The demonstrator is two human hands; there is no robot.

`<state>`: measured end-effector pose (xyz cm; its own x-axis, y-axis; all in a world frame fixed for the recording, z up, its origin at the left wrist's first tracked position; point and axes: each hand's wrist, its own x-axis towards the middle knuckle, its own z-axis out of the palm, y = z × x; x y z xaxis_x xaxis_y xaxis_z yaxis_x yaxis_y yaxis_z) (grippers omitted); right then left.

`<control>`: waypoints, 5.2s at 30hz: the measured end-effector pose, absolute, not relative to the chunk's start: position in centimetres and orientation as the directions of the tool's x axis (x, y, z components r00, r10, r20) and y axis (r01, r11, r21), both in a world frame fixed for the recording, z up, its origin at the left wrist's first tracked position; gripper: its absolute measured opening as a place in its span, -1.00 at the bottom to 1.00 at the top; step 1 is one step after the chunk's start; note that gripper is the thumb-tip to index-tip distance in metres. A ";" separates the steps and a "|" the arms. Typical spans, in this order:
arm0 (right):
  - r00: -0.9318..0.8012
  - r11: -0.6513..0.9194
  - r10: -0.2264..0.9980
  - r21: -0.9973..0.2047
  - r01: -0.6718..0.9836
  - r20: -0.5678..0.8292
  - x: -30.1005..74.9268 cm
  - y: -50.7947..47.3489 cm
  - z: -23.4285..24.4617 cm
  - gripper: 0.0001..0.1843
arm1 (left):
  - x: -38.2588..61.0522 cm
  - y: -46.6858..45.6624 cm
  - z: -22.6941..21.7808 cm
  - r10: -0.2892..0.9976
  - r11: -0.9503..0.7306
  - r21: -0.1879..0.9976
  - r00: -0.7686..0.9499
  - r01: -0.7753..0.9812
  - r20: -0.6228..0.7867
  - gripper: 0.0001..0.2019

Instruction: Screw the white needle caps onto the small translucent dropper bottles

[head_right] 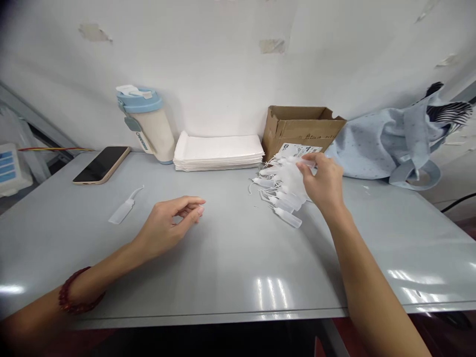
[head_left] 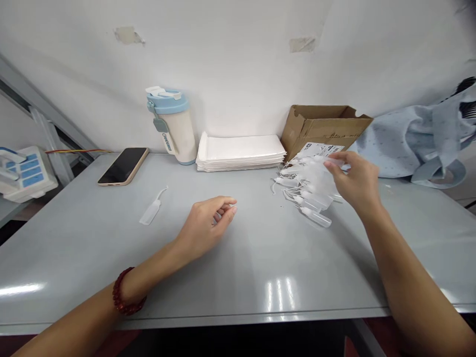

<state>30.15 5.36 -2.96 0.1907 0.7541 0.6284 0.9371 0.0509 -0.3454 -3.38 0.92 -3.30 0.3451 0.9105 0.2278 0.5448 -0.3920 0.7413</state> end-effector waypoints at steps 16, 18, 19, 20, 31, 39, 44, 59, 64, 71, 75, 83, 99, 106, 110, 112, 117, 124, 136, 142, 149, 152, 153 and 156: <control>0.274 0.016 0.761 -0.438 0.899 0.589 29.1 5.0 -2.8 -0.86 | -3.5 1.0 -3.0 0.921 -0.359 0.757 0.339 0.545 0.192 -0.75; 0.280 0.014 0.760 -0.446 0.895 0.586 29.0 4.9 -2.7 -0.86 | -3.6 1.0 -3.0 0.925 -0.350 0.762 0.331 0.546 0.187 -0.74; 0.286 0.011 0.757 -0.448 0.894 0.587 29.0 4.9 -2.7 -0.87 | -3.6 1.1 -3.0 0.926 -0.346 0.764 0.329 0.545 0.185 -0.74; 0.294 0.005 0.751 -0.450 0.893 0.591 29.0 4.9 -2.6 -0.88 | -3.6 1.1 -3.1 0.927 -0.344 0.766 0.327 0.543 0.184 -0.74; 0.292 0.008 0.685 -0.408 0.913 0.667 28.1 4.6 -2.6 -0.88 | -5.8 3.7 -1.9 0.962 -0.247 0.619 0.113 0.746 0.248 -0.77; 0.202 0.113 0.633 -0.347 0.931 0.748 26.6 3.9 -2.2 -0.89 | -9.1 12.4 -1.8 0.979 -0.190 0.157 0.174 0.969 0.109 -0.62; 0.141 0.169 0.628 -0.312 0.935 0.765 25.8 3.8 -2.3 -0.89 | -8.4 15.7 -2.6 0.951 -0.304 0.155 0.309 0.940 -0.009 -0.72; -0.276 0.521 0.776 -0.330 0.787 0.567 18.6 2.4 -4.7 -0.90 | -10.1 13.8 -2.3 0.963 -0.203 0.436 0.259 0.877 -0.072 -0.79; -0.530 0.636 0.770 -0.352 0.687 0.355 11.1 2.3 -4.7 -0.90 | -11.2 10.3 -1.9 0.988 -0.152 0.693 0.137 0.704 0.077 -0.85; -0.567 0.590 0.798 -0.451 0.670 0.202 0.3 4.9 -5.1 -0.35 | -12.3 8.6 -1.9 0.972 -0.171 0.903 -0.080 0.394 0.219 -0.80; -0.524 0.534 0.834 -0.489 0.690 0.171 -2.9 5.5 -5.7 -0.15 | -13.3 8.7 -1.1 0.953 -0.165 0.936 -0.196 0.311 0.233 -0.82; -0.618 0.651 0.749 -0.433 0.623 0.236 -1.3 4.5 -6.5 -0.65 | -12.9 8.6 -1.2 0.955 -0.137 0.966 -0.229 0.220 0.187 -0.89; -0.268 0.369 0.929 -0.663 0.651 0.255 15.2 0.0 -6.7 -0.91 | -7.0 3.8 -2.5 0.925 0.026 0.996 0.377 0.088 -0.057 -0.75; -0.236 0.278 0.952 -0.875 0.397 0.195 13.7 -1.2 -6.8 -0.86 | -4.9 1.9 -3.6 0.892 0.025 0.990 0.445 0.141 -0.086 -0.76; -0.246 0.291 0.948 -0.868 0.403 0.203 13.6 -1.9 -6.6 -0.86 | -4.7 1.6 -3.8 0.895 0.110 0.989 0.424 0.097 -0.141 -0.79; -0.266 0.314 0.940 -0.843 0.437 0.212 13.6 -2.1 -6.5 -0.86 | -4.7 1.5 -3.8 0.890 0.132 0.987 0.429 0.086 -0.157 -0.79; -0.365 0.461 0.875 -0.779 0.424 0.318 13.6 -2.1 -6.5 -0.85 | -4.6 1.4 -3.7 0.883 0.139 0.983 0.434 0.122 -0.179 -0.79; -0.425 0.520 0.833 -0.765 0.381 0.355 13.5 -2.3 -6.9 -0.79 | -4.8 1.7 -3.5 0.843 0.125 0.980 0.505 0.154 -0.186 -0.84; -0.451 0.110 0.892 -0.984 0.139 0.036 13.8 -2.3 -5.3 -0.77 | -5.5 2.1 -3.4 0.776 -0.013 0.991 0.627 0.130 -0.071 -0.84; -0.491 -0.022 0.870 -0.999 0.027 -0.033 14.0 -2.1 -5.0 -0.75 | -5.5 2.0 -3.3 0.753 -0.027 0.996 0.657 0.090 -0.039 -0.86; -0.453 0.352 0.874 -0.872 0.339 0.177 14.0 -2.4 -5.9 -0.82 | -5.0 1.7 -2.9 0.769 0.135 0.962 0.588 0.237 -0.253 -0.75; -0.459 0.388 0.870 -0.822 0.416 0.179 14.1 -2.5 -6.1 -0.82 | -5.0 1.6 -2.9 0.753 0.114 0.958 0.606 0.263 -0.256 -0.73; -0.470 0.382 0.866 -0.834 0.398 0.173 14.1 -2.5 -6.0 -0.83 | -5.1 1.6 -2.9 0.752 0.109 0.960 0.610 0.259 -0.250 -0.75; -0.495 0.243 0.863 -0.939 0.244 0.095 14.1 -2.5 -5.2 -0.84 | -5.2 1.4 -2.9 0.748 0.080 0.971 0.630 0.224 -0.207 -0.82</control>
<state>14.14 -2.47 -5.24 -0.4955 0.8635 0.0945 0.2442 0.2429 -0.9388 -5.19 1.42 -2.94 0.6304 0.7482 -0.2068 0.2238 0.0799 0.9713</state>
